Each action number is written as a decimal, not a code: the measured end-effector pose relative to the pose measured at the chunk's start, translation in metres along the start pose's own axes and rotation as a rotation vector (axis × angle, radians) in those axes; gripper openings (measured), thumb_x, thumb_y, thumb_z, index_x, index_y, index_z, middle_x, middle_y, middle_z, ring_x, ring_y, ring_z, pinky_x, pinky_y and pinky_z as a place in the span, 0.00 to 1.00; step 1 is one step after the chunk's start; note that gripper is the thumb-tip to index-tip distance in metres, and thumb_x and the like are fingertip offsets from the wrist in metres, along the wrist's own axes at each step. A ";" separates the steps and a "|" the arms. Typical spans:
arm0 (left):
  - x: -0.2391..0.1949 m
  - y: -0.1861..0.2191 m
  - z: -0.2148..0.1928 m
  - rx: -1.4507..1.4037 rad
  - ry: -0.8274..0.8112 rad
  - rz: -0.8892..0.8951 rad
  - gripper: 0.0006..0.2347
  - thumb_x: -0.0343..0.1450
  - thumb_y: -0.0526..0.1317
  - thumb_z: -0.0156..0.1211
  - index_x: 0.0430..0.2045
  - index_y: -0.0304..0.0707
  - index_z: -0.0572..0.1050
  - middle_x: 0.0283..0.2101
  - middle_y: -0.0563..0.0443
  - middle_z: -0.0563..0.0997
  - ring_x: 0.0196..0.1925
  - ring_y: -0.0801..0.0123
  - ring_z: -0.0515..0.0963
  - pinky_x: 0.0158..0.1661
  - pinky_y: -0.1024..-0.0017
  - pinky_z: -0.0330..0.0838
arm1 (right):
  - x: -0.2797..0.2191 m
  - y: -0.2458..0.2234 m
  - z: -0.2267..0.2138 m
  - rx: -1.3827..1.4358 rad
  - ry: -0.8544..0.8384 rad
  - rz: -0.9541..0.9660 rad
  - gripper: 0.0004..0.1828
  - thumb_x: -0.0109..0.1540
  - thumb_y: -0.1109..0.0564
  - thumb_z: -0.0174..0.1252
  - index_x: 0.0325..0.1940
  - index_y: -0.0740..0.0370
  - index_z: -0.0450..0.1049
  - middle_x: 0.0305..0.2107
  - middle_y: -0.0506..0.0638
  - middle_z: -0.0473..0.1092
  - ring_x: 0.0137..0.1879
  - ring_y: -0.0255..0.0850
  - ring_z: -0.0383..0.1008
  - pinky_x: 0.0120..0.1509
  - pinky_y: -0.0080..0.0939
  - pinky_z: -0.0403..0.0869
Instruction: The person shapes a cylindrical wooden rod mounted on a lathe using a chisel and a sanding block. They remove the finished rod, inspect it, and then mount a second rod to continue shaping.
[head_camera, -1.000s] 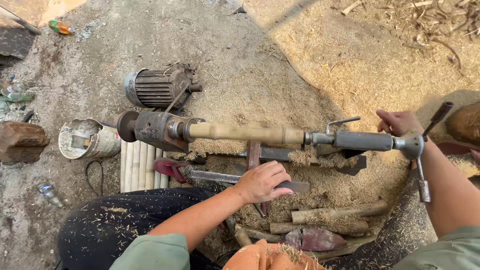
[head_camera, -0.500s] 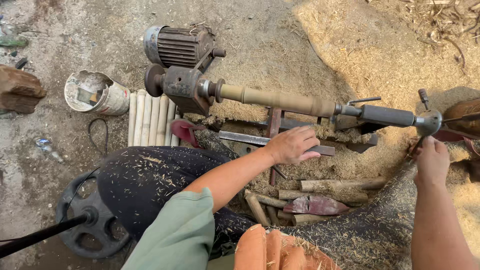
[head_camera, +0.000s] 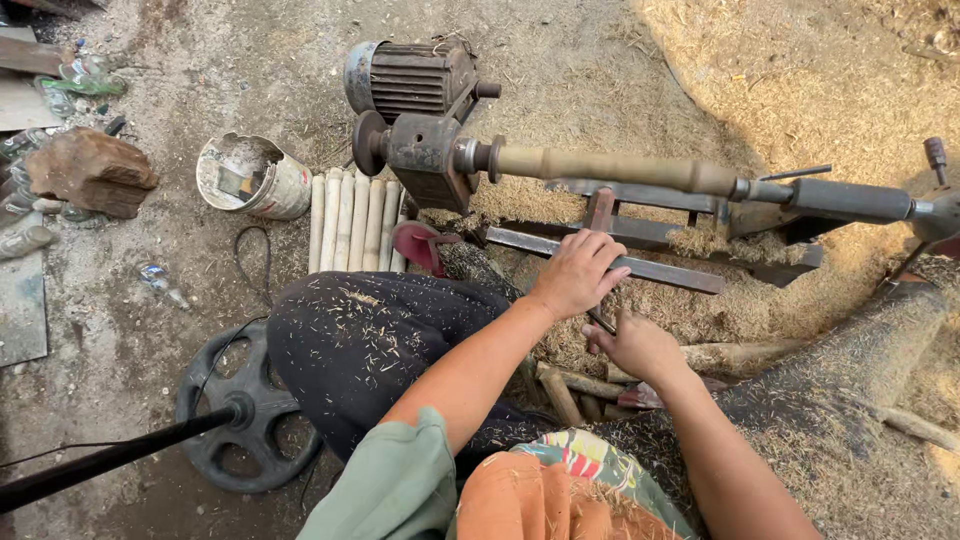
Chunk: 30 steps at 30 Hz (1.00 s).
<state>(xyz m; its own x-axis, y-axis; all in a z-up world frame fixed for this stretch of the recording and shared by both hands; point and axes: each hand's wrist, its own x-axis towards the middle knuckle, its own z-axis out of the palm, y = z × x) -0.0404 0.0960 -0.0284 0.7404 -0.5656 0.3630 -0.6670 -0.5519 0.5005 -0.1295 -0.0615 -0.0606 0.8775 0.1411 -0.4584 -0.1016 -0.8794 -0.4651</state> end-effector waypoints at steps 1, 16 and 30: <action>-0.002 -0.003 -0.006 0.009 0.002 0.001 0.14 0.73 0.46 0.62 0.46 0.38 0.75 0.47 0.47 0.75 0.55 0.54 0.74 0.58 0.56 0.67 | 0.010 -0.013 0.012 -0.018 -0.031 -0.002 0.39 0.61 0.29 0.55 0.47 0.72 0.72 0.36 0.68 0.76 0.46 0.61 0.79 0.50 0.59 0.77; -0.059 0.002 0.018 -0.001 -0.234 -0.861 0.35 0.68 0.52 0.73 0.62 0.29 0.61 0.64 0.33 0.61 0.68 0.48 0.59 0.63 0.49 0.56 | 0.029 0.024 0.035 0.071 -0.056 0.116 0.20 0.65 0.40 0.52 0.55 0.50 0.75 0.39 0.60 0.78 0.49 0.57 0.79 0.53 0.59 0.76; -0.021 -0.079 0.109 -0.315 0.049 -0.930 0.17 0.66 0.51 0.69 0.35 0.33 0.83 0.36 0.37 0.86 0.38 0.49 0.87 0.39 0.59 0.78 | 0.047 0.025 0.019 -0.050 0.202 0.039 0.19 0.65 0.41 0.55 0.43 0.58 0.77 0.30 0.61 0.77 0.39 0.59 0.80 0.44 0.59 0.78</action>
<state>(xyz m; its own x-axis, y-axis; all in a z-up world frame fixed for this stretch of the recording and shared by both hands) -0.0122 0.0844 -0.1616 0.9666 0.0415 -0.2527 0.2305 -0.5714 0.7877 -0.0994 -0.0679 -0.1079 0.9499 0.0170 -0.3120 -0.1184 -0.9045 -0.4097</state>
